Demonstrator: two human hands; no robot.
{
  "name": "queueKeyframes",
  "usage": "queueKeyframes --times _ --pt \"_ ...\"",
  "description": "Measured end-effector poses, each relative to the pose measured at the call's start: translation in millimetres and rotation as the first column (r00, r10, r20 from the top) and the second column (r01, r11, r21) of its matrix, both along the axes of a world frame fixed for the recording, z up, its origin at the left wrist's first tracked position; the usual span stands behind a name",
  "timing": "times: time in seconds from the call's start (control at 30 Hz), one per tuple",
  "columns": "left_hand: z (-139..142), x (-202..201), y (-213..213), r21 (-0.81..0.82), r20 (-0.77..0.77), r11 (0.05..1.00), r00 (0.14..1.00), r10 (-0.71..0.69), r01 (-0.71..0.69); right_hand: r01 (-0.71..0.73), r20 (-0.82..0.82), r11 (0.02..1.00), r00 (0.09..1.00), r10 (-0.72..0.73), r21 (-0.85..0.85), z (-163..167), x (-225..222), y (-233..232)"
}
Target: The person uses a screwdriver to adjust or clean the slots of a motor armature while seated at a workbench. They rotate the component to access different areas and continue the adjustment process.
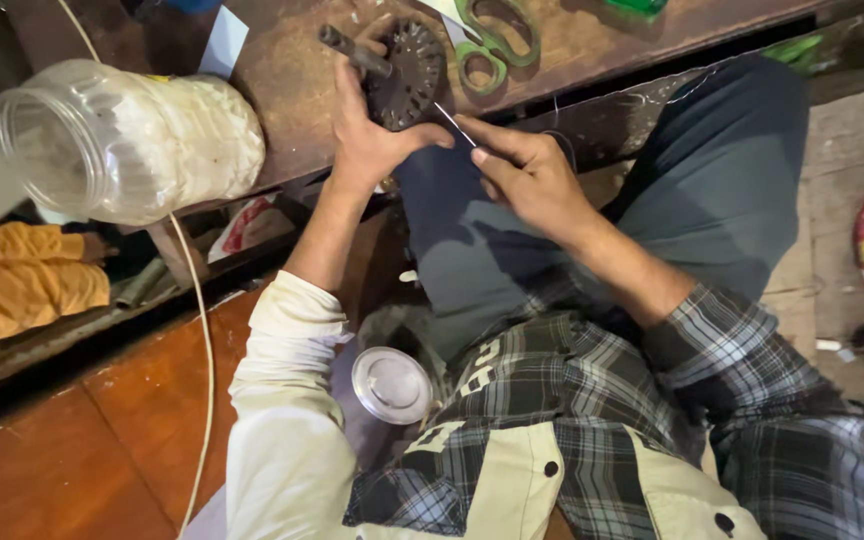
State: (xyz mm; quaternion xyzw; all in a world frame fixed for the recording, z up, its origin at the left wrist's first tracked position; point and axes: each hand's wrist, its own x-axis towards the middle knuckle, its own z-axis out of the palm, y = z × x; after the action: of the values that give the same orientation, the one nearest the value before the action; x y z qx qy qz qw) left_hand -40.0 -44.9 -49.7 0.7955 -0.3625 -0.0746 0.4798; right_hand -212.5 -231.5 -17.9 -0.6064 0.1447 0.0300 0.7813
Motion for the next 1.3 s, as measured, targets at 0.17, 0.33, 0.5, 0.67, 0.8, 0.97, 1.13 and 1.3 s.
queueKeyframes --times 0.17,0.33,0.5,0.67,0.8,0.97,1.13,1.3 --pt "-2.1 0.9 -11.8 -0.027 0.053 0.998 0.997 -0.061 0.063 0.02 0.022 0.999 1.0 -0.019 -0.04 -13.9 3.5 -3.5" --pt "-9.6 3.0 -17.5 -0.053 0.006 0.996 0.997 -0.076 0.076 0.119 0.312 0.955 0.95 -0.03 -0.27 -12.2 6.4 -10.6" --pt "-13.0 0.6 -21.0 -0.075 0.036 0.993 0.995 -0.092 0.095 0.01 0.179 0.569 0.954 0.241 -0.823 -3.1 1.1 -30.2" --pt "-9.6 -2.6 -18.3 -0.028 0.059 0.997 0.996 -0.065 0.067 -0.042 0.078 0.964 0.995 0.065 -0.261 -6.7 4.8 -26.6" --pt "-4.1 -9.2 -16.0 -0.003 0.023 0.999 0.999 -0.036 0.036 -0.068 -0.146 0.984 0.985 0.092 0.165 -8.5 2.0 -22.3" --pt "-3.9 -20.5 -12.6 -0.04 0.076 0.996 0.994 -0.078 0.081 -0.034 0.185 0.79 0.965 0.186 -0.613 -3.2 -10.1 -24.5" --pt "-8.2 -31.2 -6.7 -0.021 0.1 0.998 0.994 -0.05 0.052 -0.085 0.075 0.468 0.947 0.313 -0.88 6.7 -17.8 -22.7" --pt "-12.1 -41.8 -0.7 -0.064 -0.009 0.998 1.0 0.015 -0.016 -0.023 0.167 0.81 0.975 0.149 -0.586 23.8 -31.2 -24.9"
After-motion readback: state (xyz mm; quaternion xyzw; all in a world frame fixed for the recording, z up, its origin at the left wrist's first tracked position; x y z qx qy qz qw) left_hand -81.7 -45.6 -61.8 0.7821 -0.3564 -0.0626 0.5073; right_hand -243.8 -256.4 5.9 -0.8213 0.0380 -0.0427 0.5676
